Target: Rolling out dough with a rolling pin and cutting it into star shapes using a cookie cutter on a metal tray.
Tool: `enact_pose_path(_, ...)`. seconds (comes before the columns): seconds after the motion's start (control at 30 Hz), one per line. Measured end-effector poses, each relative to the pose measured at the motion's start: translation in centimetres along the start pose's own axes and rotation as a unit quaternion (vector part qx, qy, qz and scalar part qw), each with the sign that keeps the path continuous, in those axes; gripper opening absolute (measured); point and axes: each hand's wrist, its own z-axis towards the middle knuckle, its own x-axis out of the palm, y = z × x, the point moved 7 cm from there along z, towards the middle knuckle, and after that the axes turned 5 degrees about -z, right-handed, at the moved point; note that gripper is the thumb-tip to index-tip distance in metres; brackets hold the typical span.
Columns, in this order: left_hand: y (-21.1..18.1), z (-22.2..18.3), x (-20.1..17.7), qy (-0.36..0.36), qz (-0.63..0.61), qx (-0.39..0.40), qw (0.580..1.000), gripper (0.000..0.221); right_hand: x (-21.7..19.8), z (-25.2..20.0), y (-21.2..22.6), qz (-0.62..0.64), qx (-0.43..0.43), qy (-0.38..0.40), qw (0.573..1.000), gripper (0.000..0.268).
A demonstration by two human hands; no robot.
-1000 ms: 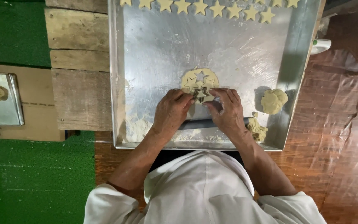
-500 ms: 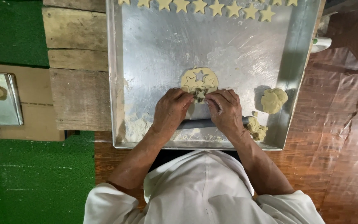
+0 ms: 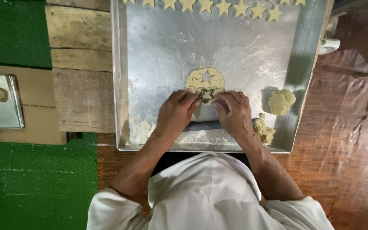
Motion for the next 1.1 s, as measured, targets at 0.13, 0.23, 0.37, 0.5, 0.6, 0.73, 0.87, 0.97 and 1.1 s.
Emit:
enact_pose_path(0.13,0.0,-3.6,0.0,0.089,0.050,0.007,0.995,0.013,-1.1,-2.9,-1.4,-0.040,-0.031,0.064,0.997,0.015)
enact_pose_path(0.23,-2.4,-4.7,-2.2,0.135,0.113,0.043,0.983,0.019,-3.2,-3.8,0.6,-0.083,-0.089,0.105,0.987,0.034)
enact_pose_path(0.37,-1.8,-5.6,-1.7,0.181,0.164,0.053,0.968,0.026,-1.7,-5.9,-1.3,-0.089,-0.104,0.113,0.984,0.025)
enact_pose_path(0.5,-1.7,-3.0,-3.8,0.127,0.123,0.044,0.983,0.036,-2.2,-4.6,-2.8,-0.066,-0.092,0.059,0.992,0.023)
enact_pose_path(0.6,0.1,-1.2,-3.0,0.102,0.132,0.071,0.983,0.035,-4.8,-0.9,-0.6,-0.105,-0.107,0.011,0.989,0.022)
enact_pose_path(0.73,2.3,0.3,-1.7,0.105,0.106,0.067,0.987,0.032,-4.3,0.7,-1.0,-0.111,-0.101,0.018,0.988,0.021)
enact_pose_path(0.87,3.0,0.2,-1.0,0.105,0.063,0.057,0.991,0.033,-3.6,0.7,-2.3,0.001,-0.064,0.025,0.998,0.017)
enact_pose_path(0.97,3.2,0.1,-0.6,0.105,0.099,0.056,0.988,0.033,-3.1,0.7,-3.1,0.012,-0.062,0.019,0.998,0.017)
enact_pose_path(1.1,3.3,-0.2,-0.2,0.111,0.126,0.050,0.984,0.032,-3.6,1.0,-2.6,0.014,-0.082,-0.002,0.997,0.013)
